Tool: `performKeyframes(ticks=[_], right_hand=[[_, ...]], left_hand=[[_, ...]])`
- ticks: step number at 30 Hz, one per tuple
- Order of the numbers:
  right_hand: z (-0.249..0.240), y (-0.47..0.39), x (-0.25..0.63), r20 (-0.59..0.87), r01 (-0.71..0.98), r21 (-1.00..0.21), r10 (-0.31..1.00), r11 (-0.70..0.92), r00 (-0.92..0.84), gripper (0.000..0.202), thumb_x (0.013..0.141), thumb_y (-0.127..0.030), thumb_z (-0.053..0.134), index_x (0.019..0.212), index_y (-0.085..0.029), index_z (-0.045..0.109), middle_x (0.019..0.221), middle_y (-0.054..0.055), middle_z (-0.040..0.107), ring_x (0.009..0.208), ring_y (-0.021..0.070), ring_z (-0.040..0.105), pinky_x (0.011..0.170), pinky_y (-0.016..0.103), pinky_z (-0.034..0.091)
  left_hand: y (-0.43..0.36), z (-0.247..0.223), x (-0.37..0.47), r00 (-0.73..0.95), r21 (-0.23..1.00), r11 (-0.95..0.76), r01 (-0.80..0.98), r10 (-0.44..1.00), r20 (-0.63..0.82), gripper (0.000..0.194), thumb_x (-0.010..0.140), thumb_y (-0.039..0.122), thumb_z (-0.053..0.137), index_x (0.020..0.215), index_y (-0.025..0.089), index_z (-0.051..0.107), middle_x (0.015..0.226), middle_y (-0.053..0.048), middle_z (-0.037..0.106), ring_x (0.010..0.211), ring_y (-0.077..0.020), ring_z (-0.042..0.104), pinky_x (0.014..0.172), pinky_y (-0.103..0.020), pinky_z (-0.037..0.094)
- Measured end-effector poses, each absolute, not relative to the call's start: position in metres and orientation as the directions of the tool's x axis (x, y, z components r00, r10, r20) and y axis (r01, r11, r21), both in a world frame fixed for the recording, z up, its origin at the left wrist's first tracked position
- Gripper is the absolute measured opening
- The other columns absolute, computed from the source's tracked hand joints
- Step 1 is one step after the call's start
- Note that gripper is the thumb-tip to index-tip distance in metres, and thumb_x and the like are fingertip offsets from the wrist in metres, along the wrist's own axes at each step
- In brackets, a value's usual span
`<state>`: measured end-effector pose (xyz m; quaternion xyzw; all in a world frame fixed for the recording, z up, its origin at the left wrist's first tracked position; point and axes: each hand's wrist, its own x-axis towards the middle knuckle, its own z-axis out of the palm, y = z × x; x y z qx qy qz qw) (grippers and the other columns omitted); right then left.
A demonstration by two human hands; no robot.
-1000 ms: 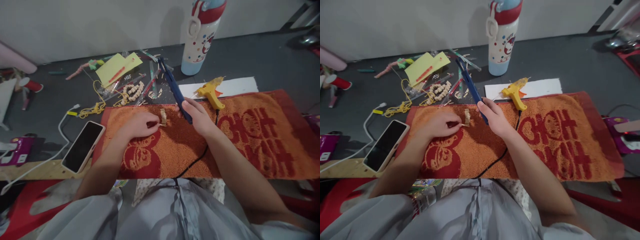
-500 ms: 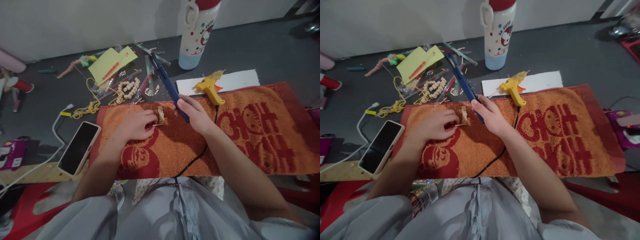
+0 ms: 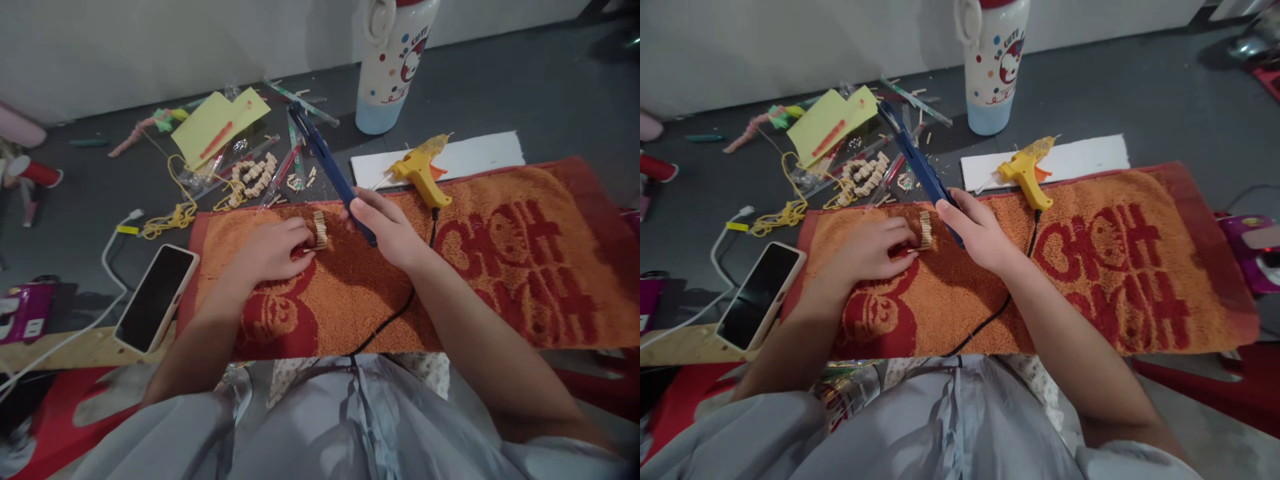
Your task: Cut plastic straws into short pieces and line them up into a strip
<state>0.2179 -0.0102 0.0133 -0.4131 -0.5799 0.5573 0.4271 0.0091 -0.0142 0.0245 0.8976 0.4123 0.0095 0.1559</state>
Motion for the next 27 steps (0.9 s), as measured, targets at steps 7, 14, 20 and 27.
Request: performKeyframes(ticks=[7, 14, 20, 27], right_hand=[[0.0144, -0.0104, 0.2176, 0.027, 0.029, -0.999, 0.958, 0.037, -0.284, 0.031, 0.088, -0.05, 0.049, 0.08, -0.021, 0.055, 0.074, 0.0, 0.048, 0.067, 0.0129, 0.045, 0.064, 0.028, 0.038], [0.0131, -0.0102, 0.2172, 0.032, 0.003, -0.999, 0.955, 0.035, -0.294, 0.029, 0.088, -0.048, 0.049, 0.08, -0.02, 0.055, 0.073, -0.001, 0.048, 0.066, 0.0122, 0.044, 0.063, 0.027, 0.037], [0.0114, -0.01, 0.2176, 0.033, -0.001, -0.999, 0.956, 0.034, -0.292, 0.031, 0.088, -0.05, 0.05, 0.079, -0.02, 0.055, 0.073, -0.001, 0.048, 0.066, 0.0121, 0.044, 0.062, 0.026, 0.038], [0.0095, -0.0104, 0.218, 0.017, 0.026, -0.999, 0.958, 0.026, -0.288, 0.032, 0.087, -0.051, 0.05, 0.083, -0.02, 0.057, 0.075, -0.001, 0.051, 0.067, 0.0129, 0.046, 0.064, 0.027, 0.041]], left_hand=[[-0.0141, 0.023, 0.0094, 0.661, 0.26, -0.619, 0.741, 0.742, -0.117, 0.016, 0.082, 0.024, 0.046, 0.086, 0.019, 0.06, 0.087, -0.004, 0.06, 0.077, -0.0144, 0.057, 0.065, -0.026, 0.041], [-0.0143, 0.0208, 0.0095, 0.658, 0.263, -0.619, 0.74, 0.748, -0.091, 0.014, 0.08, 0.024, 0.048, 0.084, 0.019, 0.06, 0.084, -0.003, 0.06, 0.074, -0.0142, 0.056, 0.063, -0.026, 0.04], [-0.0139, 0.0196, 0.0094, 0.66, 0.267, -0.621, 0.737, 0.747, -0.082, 0.015, 0.08, 0.025, 0.048, 0.084, 0.018, 0.06, 0.083, -0.003, 0.06, 0.075, -0.0141, 0.057, 0.063, -0.026, 0.04], [-0.0143, 0.0202, 0.0092, 0.653, 0.262, -0.613, 0.745, 0.75, -0.103, 0.015, 0.08, 0.027, 0.048, 0.084, 0.019, 0.06, 0.085, -0.003, 0.061, 0.076, -0.0148, 0.058, 0.064, -0.026, 0.04]])
